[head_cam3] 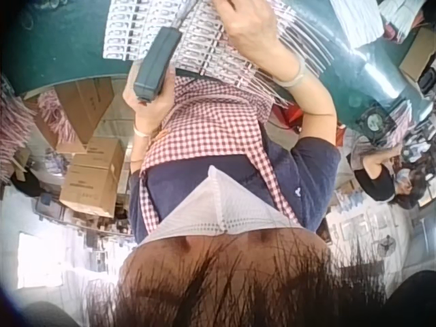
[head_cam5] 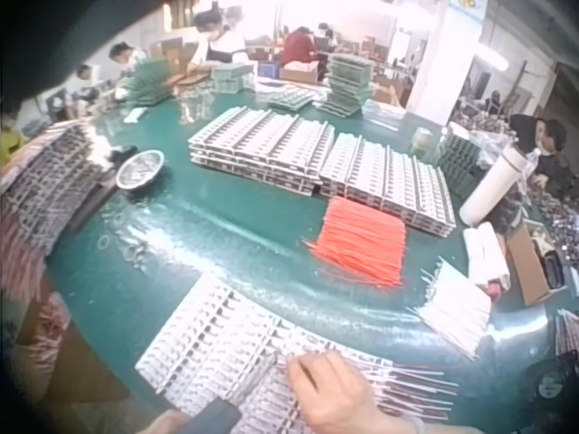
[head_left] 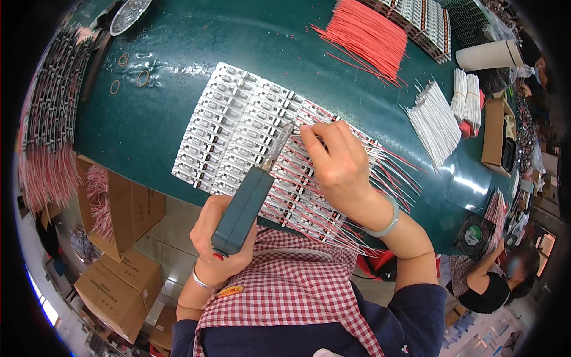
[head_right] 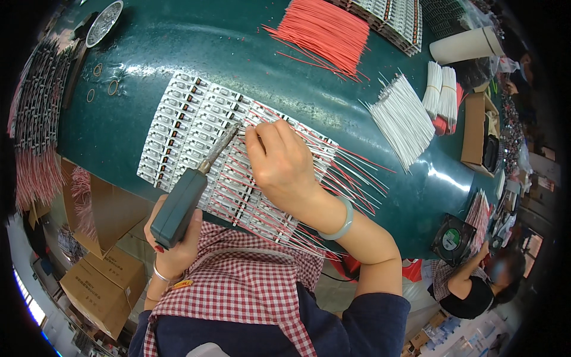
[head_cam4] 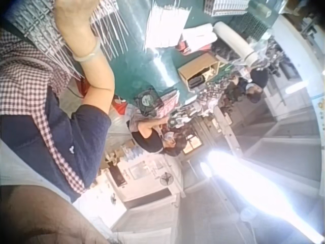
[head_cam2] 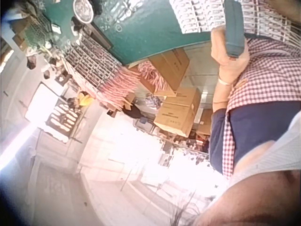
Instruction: The person uses a soldering iron to attach red and white wires to a grid of LED strips on a green workbench. They repeatedly pick up individual wires, place them onto the LED contacts, and apply heat to secure them. The process is repetitive, focusing on one wire at a time.
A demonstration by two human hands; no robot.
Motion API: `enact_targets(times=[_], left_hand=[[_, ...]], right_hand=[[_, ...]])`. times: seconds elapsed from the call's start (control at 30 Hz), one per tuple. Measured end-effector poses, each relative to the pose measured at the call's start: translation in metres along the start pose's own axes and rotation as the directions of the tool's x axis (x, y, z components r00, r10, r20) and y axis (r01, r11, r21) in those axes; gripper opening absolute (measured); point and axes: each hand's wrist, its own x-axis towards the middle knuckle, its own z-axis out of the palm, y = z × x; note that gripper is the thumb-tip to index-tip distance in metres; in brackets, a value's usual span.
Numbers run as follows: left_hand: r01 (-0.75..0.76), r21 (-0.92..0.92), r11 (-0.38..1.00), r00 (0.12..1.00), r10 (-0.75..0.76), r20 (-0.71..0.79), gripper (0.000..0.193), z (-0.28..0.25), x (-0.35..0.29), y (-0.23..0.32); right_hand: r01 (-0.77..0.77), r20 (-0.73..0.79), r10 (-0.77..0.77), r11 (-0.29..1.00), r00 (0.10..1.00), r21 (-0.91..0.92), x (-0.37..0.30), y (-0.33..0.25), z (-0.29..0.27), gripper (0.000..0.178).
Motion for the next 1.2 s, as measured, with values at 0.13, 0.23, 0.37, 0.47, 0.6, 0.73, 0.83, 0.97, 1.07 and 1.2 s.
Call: enact_targets(times=[0.13,0.23,0.37,0.47,0.6,0.73,0.83,0.97,1.07,1.2], left_hand=[[-0.022,0.002,1.000,0.999,0.022,-0.029,0.022,0.001,-0.005,-0.005],[0.043,0.005,0.999,0.998,-0.042,-0.048,0.022,0.001,-0.019,-0.015],[0.106,-0.044,0.993,0.993,-0.108,-0.049,0.024,-0.003,-0.023,-0.013],[0.100,-0.043,0.994,0.992,-0.103,-0.070,0.026,-0.004,-0.025,-0.014],[0.089,-0.047,0.995,0.992,-0.093,-0.080,0.026,-0.004,-0.029,-0.018],[0.029,0.010,1.000,0.998,-0.028,-0.053,0.025,-0.005,-0.027,-0.016],[0.048,-0.017,0.999,0.998,-0.048,-0.037,0.025,-0.003,-0.027,-0.015],[0.051,0.000,0.999,0.999,-0.051,-0.018,0.024,-0.004,-0.020,-0.009],[0.027,0.002,1.000,0.999,-0.027,-0.022,0.022,-0.002,-0.018,-0.008],[-0.019,0.009,1.000,0.999,0.019,-0.033,0.020,-0.002,-0.015,-0.007]], right_hand=[[0.027,0.014,-0.027,1.000,1.000,-0.007,0.000,0.000,0.000,0.033],[0.020,0.001,-0.020,1.000,1.000,-0.015,0.000,0.000,0.000,0.034],[0.007,-0.022,-0.007,1.000,1.000,-0.015,-0.002,0.000,0.002,0.034],[0.003,-0.020,-0.003,1.000,1.000,-0.006,-0.002,0.001,0.003,0.034],[0.035,-0.044,-0.034,0.999,0.998,0.018,-0.004,-0.002,-0.001,0.034],[0.048,-0.020,-0.048,0.998,0.999,0.026,-0.008,-0.004,0.000,0.033],[0.055,-0.017,-0.055,0.998,0.998,0.018,-0.008,-0.004,0.000,0.033],[0.052,-0.007,-0.052,0.999,0.999,0.000,-0.008,-0.006,0.001,0.033],[0.057,-0.008,-0.057,0.998,0.998,0.000,-0.008,-0.006,0.001,0.033],[0.058,-0.003,-0.058,0.998,0.998,-0.001,-0.007,-0.006,0.001,0.033]])
